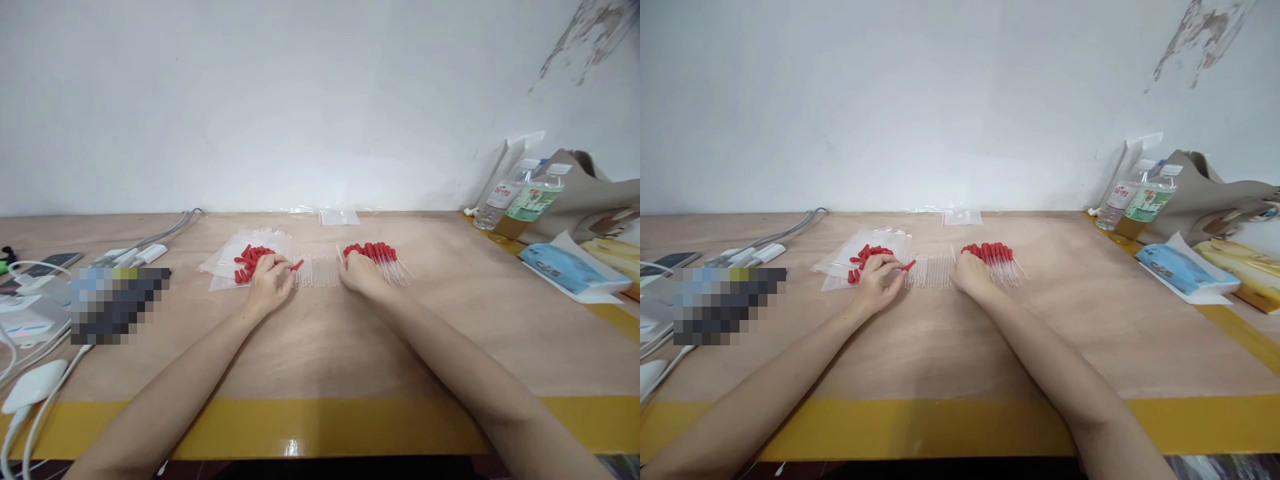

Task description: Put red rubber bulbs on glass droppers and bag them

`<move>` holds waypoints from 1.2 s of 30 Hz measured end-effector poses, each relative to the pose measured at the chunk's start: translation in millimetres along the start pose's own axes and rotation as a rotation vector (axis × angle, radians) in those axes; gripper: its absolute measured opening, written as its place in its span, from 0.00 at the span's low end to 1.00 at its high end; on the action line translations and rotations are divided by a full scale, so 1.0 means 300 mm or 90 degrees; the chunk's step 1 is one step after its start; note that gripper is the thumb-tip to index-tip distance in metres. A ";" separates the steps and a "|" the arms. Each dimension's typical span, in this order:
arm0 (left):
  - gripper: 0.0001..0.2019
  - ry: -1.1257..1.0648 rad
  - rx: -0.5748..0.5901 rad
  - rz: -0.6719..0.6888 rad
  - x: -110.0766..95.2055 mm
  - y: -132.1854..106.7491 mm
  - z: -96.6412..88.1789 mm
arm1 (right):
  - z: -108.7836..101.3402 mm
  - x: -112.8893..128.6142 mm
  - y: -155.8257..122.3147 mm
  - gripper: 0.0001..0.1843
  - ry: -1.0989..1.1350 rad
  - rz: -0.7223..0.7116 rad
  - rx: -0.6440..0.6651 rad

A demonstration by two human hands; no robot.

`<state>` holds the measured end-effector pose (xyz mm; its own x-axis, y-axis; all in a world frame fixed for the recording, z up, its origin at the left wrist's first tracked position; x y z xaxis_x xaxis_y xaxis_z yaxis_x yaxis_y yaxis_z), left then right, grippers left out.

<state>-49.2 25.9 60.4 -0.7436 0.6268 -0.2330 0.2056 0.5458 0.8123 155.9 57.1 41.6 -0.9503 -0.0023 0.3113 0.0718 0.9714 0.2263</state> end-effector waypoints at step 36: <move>0.10 -0.478 0.253 -0.308 -0.136 -0.117 0.149 | -0.068 -0.015 -0.274 0.13 0.389 -0.403 -0.169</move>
<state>2.4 6.0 17.6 -0.2335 0.4016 -0.8855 0.2862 0.8988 0.3321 160.4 -27.6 40.3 -0.5165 -0.7134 0.4737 -0.2682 0.6601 0.7017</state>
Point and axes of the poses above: each hand's wrist, its own y-axis towards the middle knuckle, its own z-axis out of the palm, x = y × z, the point moved 6 cm from there along y, towards the middle knuckle, and after that the axes turned 8 degrees about -x, right-handed, at the moved point
